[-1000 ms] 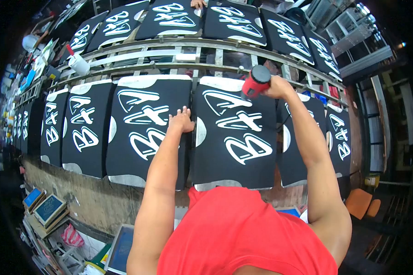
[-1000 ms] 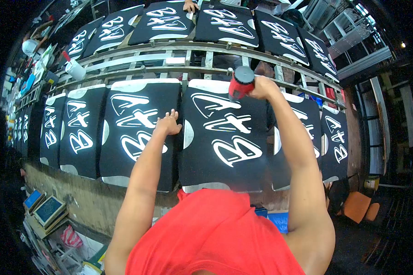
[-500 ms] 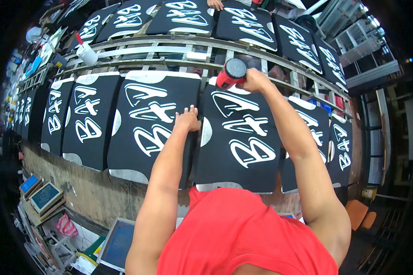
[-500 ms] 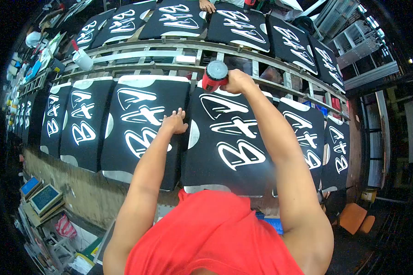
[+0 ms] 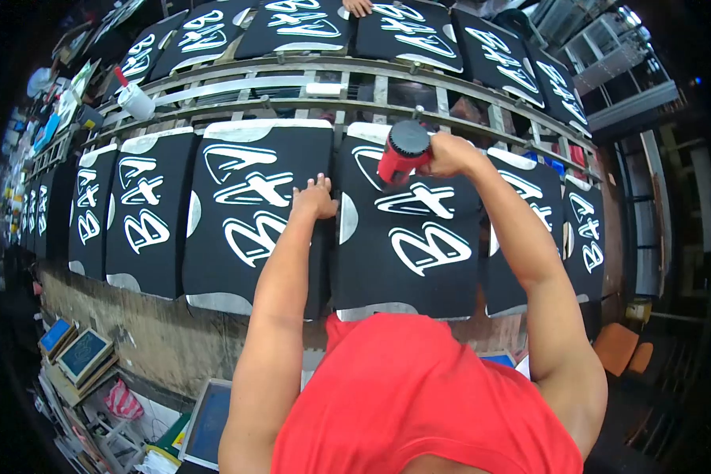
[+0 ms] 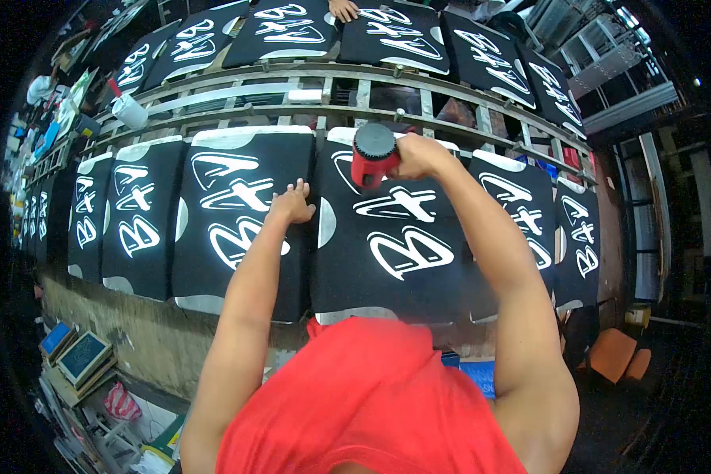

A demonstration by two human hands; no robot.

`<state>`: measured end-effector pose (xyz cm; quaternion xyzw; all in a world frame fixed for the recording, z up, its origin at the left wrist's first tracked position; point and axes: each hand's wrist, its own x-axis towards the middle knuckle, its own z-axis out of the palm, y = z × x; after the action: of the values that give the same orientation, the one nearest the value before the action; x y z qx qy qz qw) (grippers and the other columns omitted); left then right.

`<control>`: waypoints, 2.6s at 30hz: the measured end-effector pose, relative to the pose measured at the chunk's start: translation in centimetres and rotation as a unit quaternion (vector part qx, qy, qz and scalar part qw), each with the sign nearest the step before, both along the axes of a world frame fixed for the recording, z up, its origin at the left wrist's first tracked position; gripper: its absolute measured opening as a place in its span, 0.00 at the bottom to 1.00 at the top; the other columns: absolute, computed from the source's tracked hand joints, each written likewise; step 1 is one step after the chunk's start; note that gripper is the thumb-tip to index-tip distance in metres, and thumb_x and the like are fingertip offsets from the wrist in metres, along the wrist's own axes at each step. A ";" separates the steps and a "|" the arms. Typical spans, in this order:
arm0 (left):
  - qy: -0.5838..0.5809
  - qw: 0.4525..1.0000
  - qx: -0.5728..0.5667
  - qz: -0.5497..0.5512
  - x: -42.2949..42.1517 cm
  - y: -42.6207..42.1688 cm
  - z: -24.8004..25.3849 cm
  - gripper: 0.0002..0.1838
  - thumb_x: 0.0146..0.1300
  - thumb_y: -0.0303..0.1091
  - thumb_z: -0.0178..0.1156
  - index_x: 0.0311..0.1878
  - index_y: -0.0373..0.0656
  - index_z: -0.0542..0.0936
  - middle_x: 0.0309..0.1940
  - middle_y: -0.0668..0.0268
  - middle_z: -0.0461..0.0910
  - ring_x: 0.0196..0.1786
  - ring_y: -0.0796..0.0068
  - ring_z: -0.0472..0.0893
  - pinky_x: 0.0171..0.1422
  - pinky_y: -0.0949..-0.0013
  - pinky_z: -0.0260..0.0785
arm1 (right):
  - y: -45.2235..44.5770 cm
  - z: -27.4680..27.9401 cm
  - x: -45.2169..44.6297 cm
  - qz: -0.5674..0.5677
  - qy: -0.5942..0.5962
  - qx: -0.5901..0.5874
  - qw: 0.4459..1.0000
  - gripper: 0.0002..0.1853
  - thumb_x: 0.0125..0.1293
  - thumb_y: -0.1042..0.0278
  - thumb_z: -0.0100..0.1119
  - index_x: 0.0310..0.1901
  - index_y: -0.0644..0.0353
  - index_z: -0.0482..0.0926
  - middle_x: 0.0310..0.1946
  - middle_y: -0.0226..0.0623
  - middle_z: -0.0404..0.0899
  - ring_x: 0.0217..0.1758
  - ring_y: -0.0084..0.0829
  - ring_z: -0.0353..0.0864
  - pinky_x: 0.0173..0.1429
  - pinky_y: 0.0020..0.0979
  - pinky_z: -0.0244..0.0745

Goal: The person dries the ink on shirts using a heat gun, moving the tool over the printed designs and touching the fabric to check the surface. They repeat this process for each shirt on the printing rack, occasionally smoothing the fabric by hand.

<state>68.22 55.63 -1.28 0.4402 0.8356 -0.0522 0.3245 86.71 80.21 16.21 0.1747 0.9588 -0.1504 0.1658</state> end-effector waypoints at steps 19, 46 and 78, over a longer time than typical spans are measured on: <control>0.011 1.000 -0.002 0.008 0.6 0.2 0.1 0.47 0.70 0.48 0.56 0.87 0.48 0.48 0.89 0.62 0.43 0.88 0.53 0.49 0.88 0.36 0.44 | 5.3 -1.5 13.6 -0.188 0.025 0.043 0.981 0.26 0.51 0.54 0.79 0.52 0.52 0.89 0.44 0.50 0.90 0.49 0.53 0.89 0.55 0.45 0.83; 0.003 1.000 0.004 0.026 0.7 0.0 0.3 0.47 0.68 0.45 0.55 0.87 0.48 0.49 0.89 0.64 0.43 0.89 0.55 0.48 0.88 0.36 0.43 | 3.1 -1.7 8.5 -0.154 0.077 0.018 0.985 0.25 0.50 0.53 0.78 0.50 0.54 0.88 0.42 0.52 0.89 0.46 0.55 0.88 0.54 0.45 0.82; -0.011 0.999 0.022 0.031 0.5 -0.2 -0.1 0.48 0.66 0.45 0.56 0.87 0.47 0.50 0.89 0.63 0.43 0.89 0.55 0.48 0.88 0.36 0.43 | -2.3 -0.5 6.6 -0.096 0.013 0.061 0.993 0.22 0.55 0.47 0.74 0.42 0.58 0.90 0.41 0.56 0.88 0.48 0.57 0.89 0.53 0.51 0.84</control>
<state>68.72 55.42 -1.40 0.4214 0.8463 -0.0188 0.3253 93.30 77.86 15.69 0.2737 0.9471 -0.1087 0.1275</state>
